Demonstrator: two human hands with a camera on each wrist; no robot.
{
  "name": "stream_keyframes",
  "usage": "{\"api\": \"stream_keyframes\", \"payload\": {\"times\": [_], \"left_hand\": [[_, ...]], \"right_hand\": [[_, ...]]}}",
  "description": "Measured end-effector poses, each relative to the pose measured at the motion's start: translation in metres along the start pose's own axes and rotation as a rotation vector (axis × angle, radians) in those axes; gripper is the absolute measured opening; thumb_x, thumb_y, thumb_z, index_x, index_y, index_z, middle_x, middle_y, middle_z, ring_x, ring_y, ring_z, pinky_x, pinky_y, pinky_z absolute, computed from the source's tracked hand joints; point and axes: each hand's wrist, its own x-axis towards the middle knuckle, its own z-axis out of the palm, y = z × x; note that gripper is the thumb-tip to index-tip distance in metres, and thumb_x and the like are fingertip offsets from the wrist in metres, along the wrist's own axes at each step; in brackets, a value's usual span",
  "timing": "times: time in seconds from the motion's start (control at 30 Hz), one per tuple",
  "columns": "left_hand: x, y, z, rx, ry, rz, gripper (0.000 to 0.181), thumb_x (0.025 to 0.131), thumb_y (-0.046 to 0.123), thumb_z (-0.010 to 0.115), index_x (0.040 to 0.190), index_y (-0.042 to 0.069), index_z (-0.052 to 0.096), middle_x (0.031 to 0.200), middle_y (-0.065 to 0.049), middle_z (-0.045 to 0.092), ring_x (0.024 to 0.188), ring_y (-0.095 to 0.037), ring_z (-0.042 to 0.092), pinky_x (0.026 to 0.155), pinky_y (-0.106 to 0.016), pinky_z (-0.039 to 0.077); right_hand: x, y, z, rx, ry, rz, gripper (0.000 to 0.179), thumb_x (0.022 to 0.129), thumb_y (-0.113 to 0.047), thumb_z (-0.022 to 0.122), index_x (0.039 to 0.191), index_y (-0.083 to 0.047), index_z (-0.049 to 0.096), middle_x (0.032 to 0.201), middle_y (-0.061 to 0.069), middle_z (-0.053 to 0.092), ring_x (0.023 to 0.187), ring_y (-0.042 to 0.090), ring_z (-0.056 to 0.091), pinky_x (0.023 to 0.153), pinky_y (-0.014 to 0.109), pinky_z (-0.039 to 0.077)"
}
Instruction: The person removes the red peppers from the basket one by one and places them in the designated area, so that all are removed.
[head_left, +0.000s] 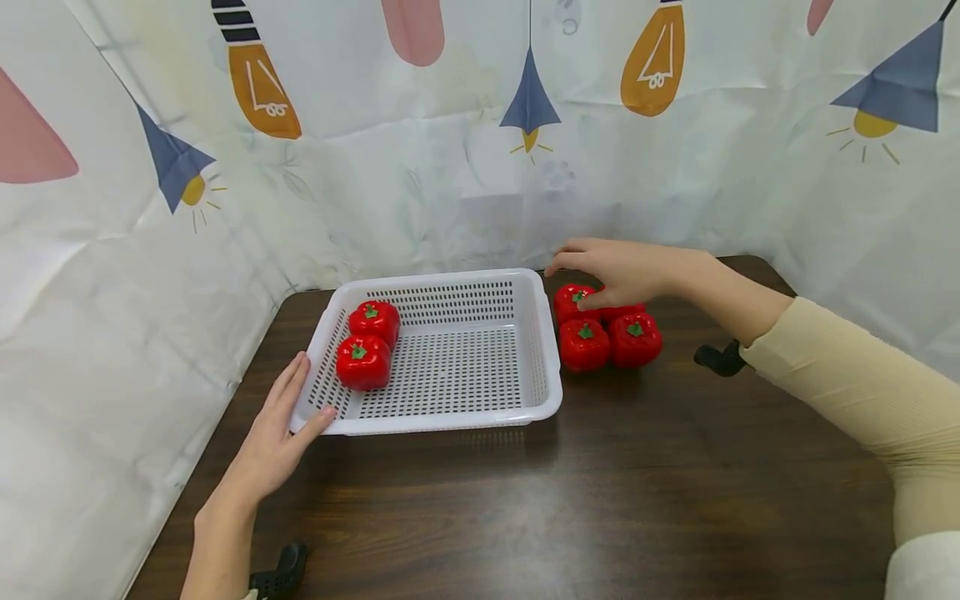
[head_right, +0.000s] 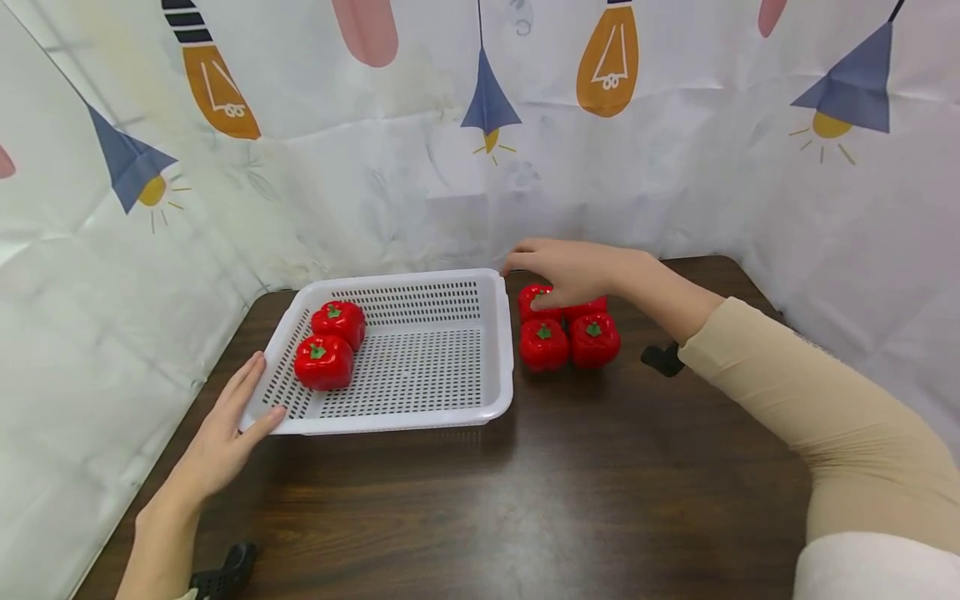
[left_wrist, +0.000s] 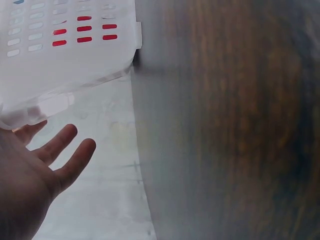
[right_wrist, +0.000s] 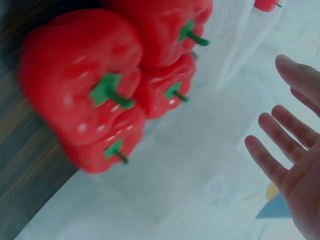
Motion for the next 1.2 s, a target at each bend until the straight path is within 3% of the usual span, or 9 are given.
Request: {"api": "stream_keyframes", "payload": {"times": [0.43,0.6,0.7,0.8,0.9,1.03,1.13,1.2], "left_hand": [[0.001,0.001,0.000,-0.007,-0.002,0.000,0.088,0.096,0.030,0.070,0.165,0.009,0.019,0.170,-0.012,0.013,0.145,-0.047,0.027,0.103,-0.074,0.035],[0.001,0.002,0.001,-0.002,-0.002,-0.002,0.087,0.097,0.030,0.070,0.165,0.010,0.020,0.170,-0.011,0.014,0.145,-0.045,0.029,0.105,-0.070,0.035],[0.000,0.002,0.001,0.006,0.001,-0.003,0.086,0.097,0.030,0.070,0.165,0.012,0.020,0.170,-0.010,0.014,0.145,-0.044,0.030,0.116,-0.044,0.035],[-0.001,0.002,0.001,0.007,0.005,-0.003,0.086,0.097,0.030,0.070,0.165,0.012,0.020,0.170,-0.009,0.015,0.144,-0.044,0.031,0.108,-0.014,0.027],[-0.002,0.001,0.001,0.005,0.007,-0.001,0.087,0.097,0.030,0.070,0.165,0.013,0.020,0.170,-0.009,0.014,0.143,-0.044,0.032,0.099,-0.005,0.022],[-0.002,0.001,0.001,0.008,0.007,-0.002,0.087,0.097,0.030,0.070,0.165,0.012,0.020,0.170,-0.009,0.014,0.143,-0.044,0.032,0.106,-0.012,0.026],[-0.001,0.001,0.002,-0.004,0.006,0.000,0.087,0.096,0.029,0.070,0.165,0.012,0.020,0.170,-0.009,0.014,0.143,-0.045,0.031,0.116,-0.042,0.036],[0.000,0.001,0.002,-0.014,0.003,0.002,0.087,0.096,0.029,0.070,0.165,0.011,0.020,0.170,-0.010,0.014,0.144,-0.046,0.029,0.110,-0.064,0.036]], "right_hand": [[0.048,-0.023,0.003,-0.011,-0.042,-0.044,0.054,0.093,-0.019,0.078,0.141,-0.013,0.055,0.144,0.007,0.048,0.130,0.024,0.047,0.108,0.040,0.046],[0.067,-0.031,0.005,0.000,-0.067,-0.057,0.053,0.095,-0.022,0.075,0.143,-0.014,0.053,0.147,0.005,0.046,0.132,0.022,0.046,0.110,0.038,0.044],[0.078,-0.038,0.006,0.002,-0.084,-0.066,0.053,0.097,-0.024,0.074,0.144,-0.015,0.052,0.149,0.005,0.044,0.135,0.021,0.044,0.111,0.037,0.043],[0.088,-0.043,0.008,0.003,-0.099,-0.082,0.055,0.097,-0.025,0.073,0.146,-0.015,0.051,0.150,0.006,0.043,0.135,0.021,0.045,0.110,0.036,0.043],[0.097,-0.048,0.012,0.001,-0.121,-0.078,0.058,0.097,-0.027,0.073,0.148,-0.017,0.048,0.150,0.005,0.043,0.132,0.019,0.046,0.109,0.033,0.044],[0.107,-0.057,0.017,0.003,-0.138,-0.074,0.065,0.096,-0.029,0.074,0.152,-0.018,0.044,0.149,0.005,0.042,0.131,0.018,0.046,0.108,0.032,0.044],[0.114,-0.063,0.021,-0.008,-0.144,-0.094,0.068,0.096,-0.029,0.074,0.154,-0.019,0.041,0.148,0.005,0.042,0.131,0.017,0.045,0.109,0.031,0.044],[0.119,-0.066,0.024,-0.014,-0.150,-0.108,0.069,0.096,-0.029,0.074,0.155,-0.019,0.040,0.148,0.004,0.042,0.132,0.017,0.044,0.108,0.030,0.044]]}}
